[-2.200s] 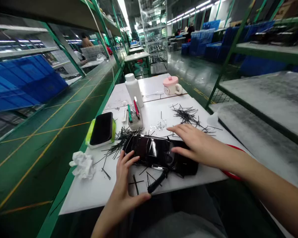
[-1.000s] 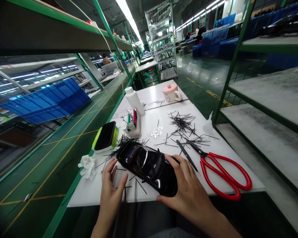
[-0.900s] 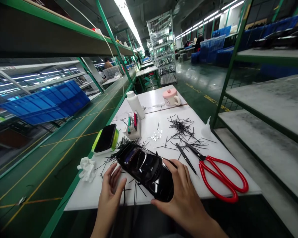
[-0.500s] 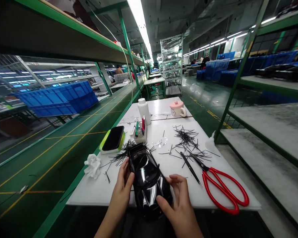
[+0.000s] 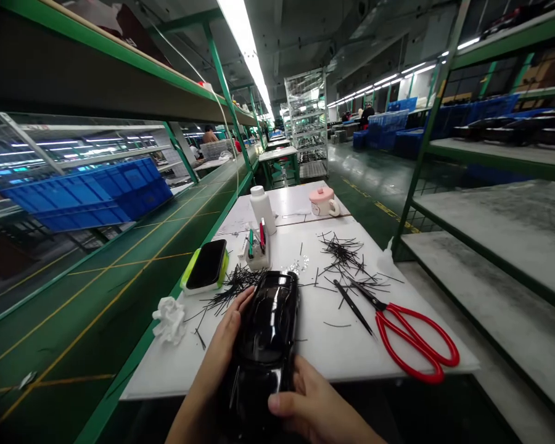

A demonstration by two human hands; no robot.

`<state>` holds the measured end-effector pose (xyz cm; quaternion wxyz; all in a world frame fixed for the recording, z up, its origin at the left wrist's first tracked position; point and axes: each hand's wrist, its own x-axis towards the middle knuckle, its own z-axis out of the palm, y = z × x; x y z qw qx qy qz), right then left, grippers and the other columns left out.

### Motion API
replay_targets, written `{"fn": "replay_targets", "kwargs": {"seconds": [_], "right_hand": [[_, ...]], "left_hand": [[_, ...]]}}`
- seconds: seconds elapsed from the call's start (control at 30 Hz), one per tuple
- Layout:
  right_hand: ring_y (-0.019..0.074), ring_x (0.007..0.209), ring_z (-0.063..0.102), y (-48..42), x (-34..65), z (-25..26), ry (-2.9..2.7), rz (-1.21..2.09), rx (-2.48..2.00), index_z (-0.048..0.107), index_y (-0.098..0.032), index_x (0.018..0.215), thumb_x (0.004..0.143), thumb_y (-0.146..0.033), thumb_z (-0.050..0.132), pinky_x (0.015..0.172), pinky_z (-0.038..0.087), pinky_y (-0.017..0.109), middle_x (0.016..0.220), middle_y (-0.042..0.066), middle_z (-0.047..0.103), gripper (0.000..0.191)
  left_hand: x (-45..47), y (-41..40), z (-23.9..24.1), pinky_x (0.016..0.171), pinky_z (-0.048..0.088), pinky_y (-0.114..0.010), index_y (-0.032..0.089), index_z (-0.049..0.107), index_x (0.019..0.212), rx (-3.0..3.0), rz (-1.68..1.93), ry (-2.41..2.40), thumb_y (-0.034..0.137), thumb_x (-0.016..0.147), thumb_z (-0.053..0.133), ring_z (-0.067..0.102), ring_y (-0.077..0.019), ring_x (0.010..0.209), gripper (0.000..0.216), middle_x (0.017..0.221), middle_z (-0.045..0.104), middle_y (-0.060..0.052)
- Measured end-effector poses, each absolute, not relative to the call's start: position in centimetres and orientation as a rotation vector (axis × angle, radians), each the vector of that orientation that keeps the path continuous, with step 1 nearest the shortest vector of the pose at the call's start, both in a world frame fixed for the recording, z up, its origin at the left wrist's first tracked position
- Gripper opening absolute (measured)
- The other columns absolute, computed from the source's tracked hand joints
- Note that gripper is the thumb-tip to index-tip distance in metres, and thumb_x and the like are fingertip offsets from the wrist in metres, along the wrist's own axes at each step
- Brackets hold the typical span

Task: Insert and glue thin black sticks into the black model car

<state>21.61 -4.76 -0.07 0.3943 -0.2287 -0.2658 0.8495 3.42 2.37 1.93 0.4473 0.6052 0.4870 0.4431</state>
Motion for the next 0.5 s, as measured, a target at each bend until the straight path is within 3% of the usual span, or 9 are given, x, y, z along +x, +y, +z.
{"fn": "replay_targets", "kwargs": {"seconds": [0.1,0.23,0.4,0.5], "right_hand": [[0.0303,0.119,0.065,-4.6,20.5,-0.2,-0.628,2.236,-0.508,0.043,-0.023,0.139,0.070,-0.022,0.083,0.100,0.051,0.050,0.133,0.012,0.064,0.080],[0.0322,0.114,0.068,-4.2,19.3,-1.5,-0.595,2.268,-0.442,0.029,-0.029,0.148,0.072,-0.035,0.084,0.098,0.050,0.055,0.139,0.013,0.058,0.094],[0.0319,0.130,0.056,-2.5,19.2,-1.8,-0.686,2.014,-0.405,0.036,-0.025,0.150,0.061,-0.041,0.089,0.111,0.040,0.048,0.136,0.012,0.061,0.104],[0.0340,0.127,0.058,-1.2,20.6,-0.9,-0.778,1.854,-0.491,0.041,-0.021,0.149,0.054,-0.041,0.091,0.110,0.041,0.047,0.130,0.012,0.066,0.109]], "left_hand": [[3.2,3.7,3.0,0.123,0.027,-0.049,0.020,0.051,0.141,1.548,0.967,1.116,0.064,0.094,0.050,0.044,-0.0288,0.143,0.064,0.149,0.052,-0.012],[2.8,4.6,3.5,0.123,0.029,-0.050,0.025,0.056,0.137,1.707,0.856,1.241,0.056,0.094,0.054,0.046,-0.0284,0.141,0.053,0.145,0.056,-0.008],[1.0,2.6,2.8,0.124,0.023,-0.057,0.037,0.053,0.140,1.628,0.802,1.303,0.067,0.090,0.051,0.038,-0.0305,0.146,0.059,0.153,0.047,0.000],[1.5,2.5,2.4,0.111,0.043,-0.062,0.049,0.051,0.139,1.364,0.839,1.332,0.077,0.074,0.062,0.044,-0.0378,0.141,0.072,0.148,0.053,0.003]]}}
